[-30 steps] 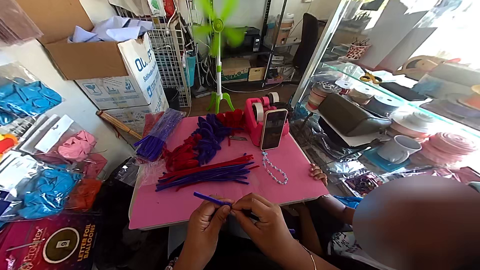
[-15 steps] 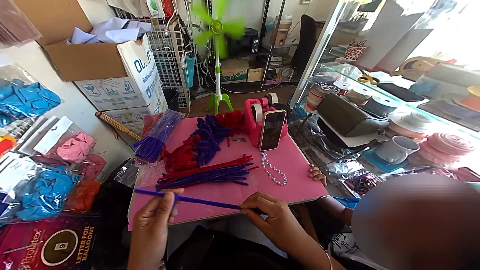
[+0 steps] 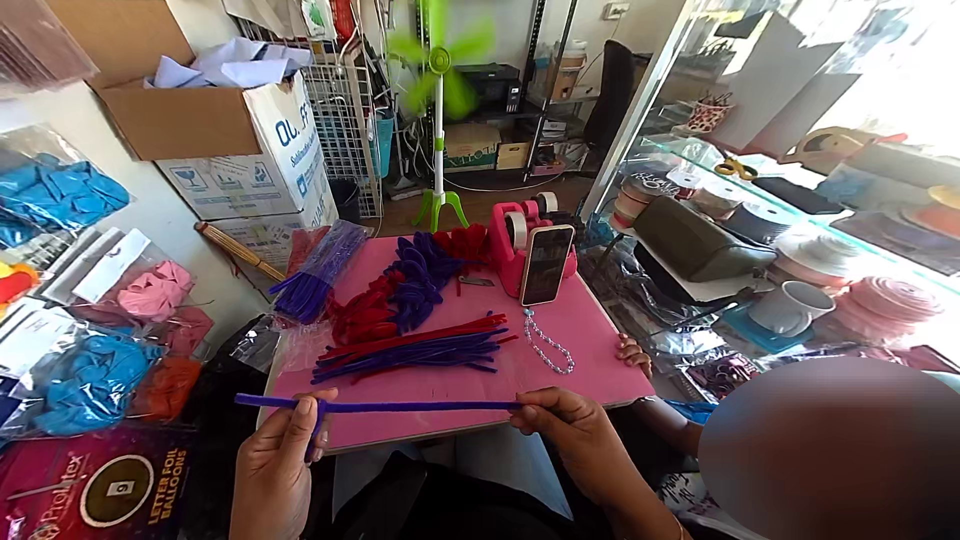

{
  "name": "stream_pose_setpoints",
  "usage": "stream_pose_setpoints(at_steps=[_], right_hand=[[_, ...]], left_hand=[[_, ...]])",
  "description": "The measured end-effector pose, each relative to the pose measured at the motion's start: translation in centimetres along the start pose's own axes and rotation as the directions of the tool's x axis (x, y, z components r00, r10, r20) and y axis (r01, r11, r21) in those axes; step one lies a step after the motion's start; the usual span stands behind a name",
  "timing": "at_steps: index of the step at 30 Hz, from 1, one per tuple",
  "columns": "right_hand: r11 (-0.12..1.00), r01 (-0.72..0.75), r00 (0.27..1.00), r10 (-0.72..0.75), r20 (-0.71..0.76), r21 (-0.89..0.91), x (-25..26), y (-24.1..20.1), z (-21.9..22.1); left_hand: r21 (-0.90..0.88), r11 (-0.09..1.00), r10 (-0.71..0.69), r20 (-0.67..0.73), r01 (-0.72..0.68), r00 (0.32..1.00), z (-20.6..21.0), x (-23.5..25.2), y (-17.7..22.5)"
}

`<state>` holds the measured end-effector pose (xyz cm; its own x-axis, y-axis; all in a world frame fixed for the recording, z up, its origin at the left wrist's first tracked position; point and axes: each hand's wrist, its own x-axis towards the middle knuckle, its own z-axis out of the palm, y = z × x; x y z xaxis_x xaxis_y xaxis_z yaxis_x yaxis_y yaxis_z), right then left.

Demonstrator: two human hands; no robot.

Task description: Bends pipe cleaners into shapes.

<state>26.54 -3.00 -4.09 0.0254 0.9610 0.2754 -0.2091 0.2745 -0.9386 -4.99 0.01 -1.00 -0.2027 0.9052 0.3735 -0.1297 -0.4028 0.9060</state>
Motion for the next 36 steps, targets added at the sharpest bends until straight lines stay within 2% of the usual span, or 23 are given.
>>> stream_pose_setpoints(at_steps=[4,5,7,9,11,14,17,21,25,31,34,36], right_hand=[[0.976,0.126,0.961,-0.074,-0.267,0.181,0.2,-0.1,1.6],[0.971,0.146,0.945,-0.081,-0.317,0.187,0.5,-0.2,1.8],[0.979,0.186,0.927,-0.145,-0.346,0.088,1.3,-0.4,1.5],[0.966,0.233,0.920,-0.257,-0.295,-0.114,2.2,-0.9,0.6],[0.928,0.265,0.918,-0.326,-0.226,-0.262,2.8,-2.0,0.4],[0.871,0.315,0.934,-0.354,-0.039,-0.378,3.3,-3.1,1.4],[0.857,0.328,0.944,-0.286,0.164,-0.397,3.4,-2.8,3.1],[0.859,0.342,0.921,-0.226,0.318,-0.381,3.7,-1.9,4.3],[0.834,0.350,0.917,-0.212,0.338,-0.427,3.9,-1.6,4.6],[0.789,0.392,0.890,-0.197,0.411,-0.473,4.1,-1.6,4.6],[0.786,0.404,0.879,-0.192,0.437,-0.468,4.2,-1.7,4.5],[0.782,0.395,0.880,-0.169,0.444,-0.483,4.4,-1.9,4.4]], left_hand=[[-0.014,1.000,-0.021,0.054,0.022,0.998,0.6,-0.2,-0.6],[-0.016,0.999,-0.030,0.067,0.031,0.997,0.9,-0.3,-0.7],[0.028,0.999,-0.023,0.114,0.020,0.993,1.5,-0.2,-0.9],[0.192,0.980,0.006,0.218,-0.049,0.976,1.8,-0.1,-1.1],[0.403,0.899,0.015,0.361,-0.171,0.932,2.0,0.0,-1.4],[0.595,0.742,-0.089,0.543,-0.308,0.835,3.4,-0.1,-1.3],[0.676,0.645,-0.273,0.640,-0.357,0.718,5.1,-0.4,-0.4],[0.750,0.543,-0.455,0.642,-0.378,0.617,6.6,-0.6,0.9],[0.786,0.481,-0.535,0.614,-0.389,0.580,7.1,-0.7,1.6],[0.789,0.461,-0.577,0.615,-0.407,0.538,7.3,-0.7,1.9],[0.774,0.475,-0.544,0.633,-0.419,0.552,7.1,-1.0,1.7],[0.746,0.527,-0.475,0.655,-0.407,0.587,6.7,-1.1,1.1]])
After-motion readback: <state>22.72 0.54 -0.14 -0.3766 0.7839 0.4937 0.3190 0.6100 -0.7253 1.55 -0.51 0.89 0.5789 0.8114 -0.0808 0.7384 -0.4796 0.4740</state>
